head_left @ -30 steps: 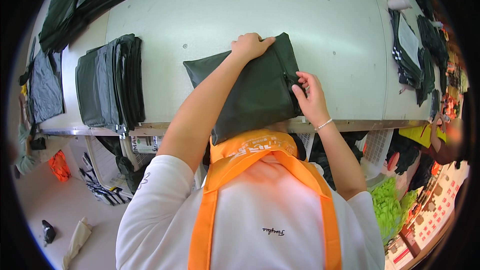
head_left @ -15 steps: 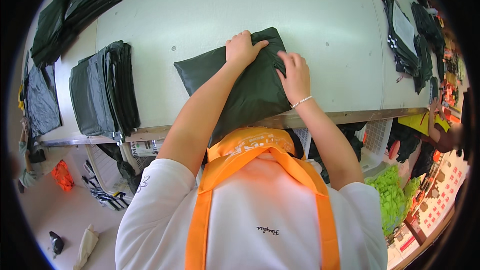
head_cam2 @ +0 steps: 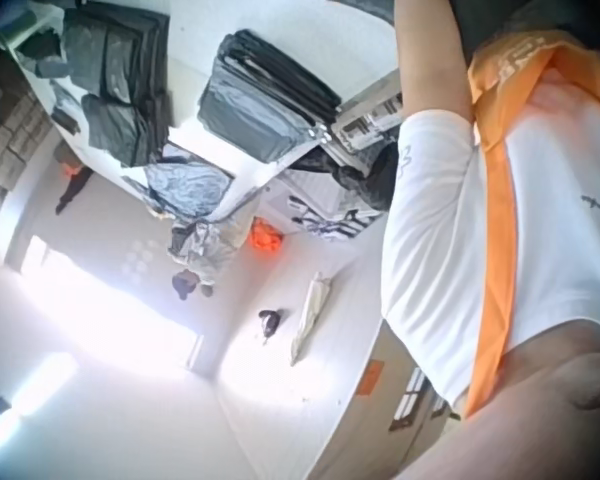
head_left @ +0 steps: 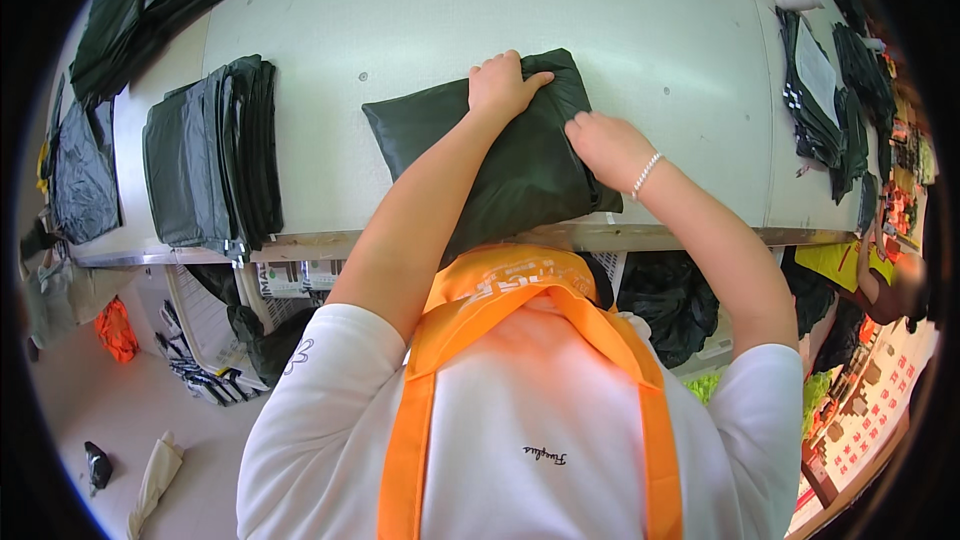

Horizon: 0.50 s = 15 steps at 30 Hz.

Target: The person folds a dark green jacket on a work table. They smooth the fabric, fold the sleeves and body, and place the folded jacket into a plastic bag before stacking it with other packaged items.

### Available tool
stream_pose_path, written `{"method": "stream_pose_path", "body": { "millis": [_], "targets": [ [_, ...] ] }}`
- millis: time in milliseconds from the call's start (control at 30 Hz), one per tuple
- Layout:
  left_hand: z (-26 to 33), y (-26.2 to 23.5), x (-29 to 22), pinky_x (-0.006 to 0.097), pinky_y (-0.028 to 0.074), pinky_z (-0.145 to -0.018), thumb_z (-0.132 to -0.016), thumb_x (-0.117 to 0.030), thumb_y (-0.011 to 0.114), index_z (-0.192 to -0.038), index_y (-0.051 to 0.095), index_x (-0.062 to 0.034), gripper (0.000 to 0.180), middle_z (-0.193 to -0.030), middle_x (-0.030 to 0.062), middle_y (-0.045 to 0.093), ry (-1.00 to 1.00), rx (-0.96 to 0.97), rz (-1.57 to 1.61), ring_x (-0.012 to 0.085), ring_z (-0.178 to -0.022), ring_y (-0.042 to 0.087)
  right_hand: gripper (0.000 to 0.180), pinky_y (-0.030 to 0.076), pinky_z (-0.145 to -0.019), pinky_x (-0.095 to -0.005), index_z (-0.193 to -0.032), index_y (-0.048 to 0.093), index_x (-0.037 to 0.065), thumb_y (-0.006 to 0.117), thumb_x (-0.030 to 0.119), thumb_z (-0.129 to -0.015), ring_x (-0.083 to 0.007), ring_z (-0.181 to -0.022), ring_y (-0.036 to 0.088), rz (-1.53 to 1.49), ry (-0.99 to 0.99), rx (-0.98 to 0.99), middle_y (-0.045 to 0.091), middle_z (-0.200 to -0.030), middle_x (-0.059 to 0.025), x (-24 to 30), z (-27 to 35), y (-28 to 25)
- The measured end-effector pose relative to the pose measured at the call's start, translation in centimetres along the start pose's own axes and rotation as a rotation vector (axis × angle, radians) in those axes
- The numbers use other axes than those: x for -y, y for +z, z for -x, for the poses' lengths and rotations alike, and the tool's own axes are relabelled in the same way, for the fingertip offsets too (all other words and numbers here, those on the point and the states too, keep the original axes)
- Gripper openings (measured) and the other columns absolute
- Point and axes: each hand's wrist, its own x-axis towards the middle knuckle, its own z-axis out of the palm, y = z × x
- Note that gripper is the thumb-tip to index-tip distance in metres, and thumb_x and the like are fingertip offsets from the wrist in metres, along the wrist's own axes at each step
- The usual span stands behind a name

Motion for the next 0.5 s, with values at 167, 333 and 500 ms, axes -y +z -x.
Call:
{"method": "stream_pose_path", "body": {
  "millis": [167,333,500],
  "targets": [
    [0.1,0.1,0.0,0.039,0.040,-0.088,-0.080,-0.060,0.058,-0.095,0.060,-0.0027,0.059,-0.093,0.0123,0.065,-0.003,-0.009,0.003,0.0262,-0.094,0.060,0.010,0.052,-0.069,-0.0345,-0.083,0.056,0.002,0.056,0.004,-0.073,-0.0260,-0.079,0.060,0.024,0.003,0.106,0.058,-0.083,-0.0109,3.5,5.2,0.0],
    [0.6,-0.5,-0.4,0.040,0.041,-0.084,-0.077,-0.058,0.063,-0.091,0.060,-0.0038,0.056,-0.089,0.0119,0.065,0.031,-0.086,-0.012,0.0269,-0.090,0.061,0.012,0.052,-0.067,-0.0318,-0.084,0.060,0.001,0.057,0.010,-0.077,-0.0245,-0.074,0.061,-0.070,0.106,-0.071,0.060,-0.080,-0.0101,4.9,8.3,3.0],
    [7.8,-7.7,-9.7,0.041,0.043,-0.069,-0.066,-0.045,0.074,-0.078,0.055,-0.0062,0.044,-0.080,0.0105,0.060,0.458,-0.433,0.001,0.0296,-0.084,0.058,0.029,0.052,-0.071,-0.0296,-0.104,0.060,-0.002,0.053,0.022,-0.091,-0.0196,-0.081,0.064,-1.091,0.567,-0.156,0.065,-0.098,-0.0113,2.5,11.3,4.9]
  ]
}}
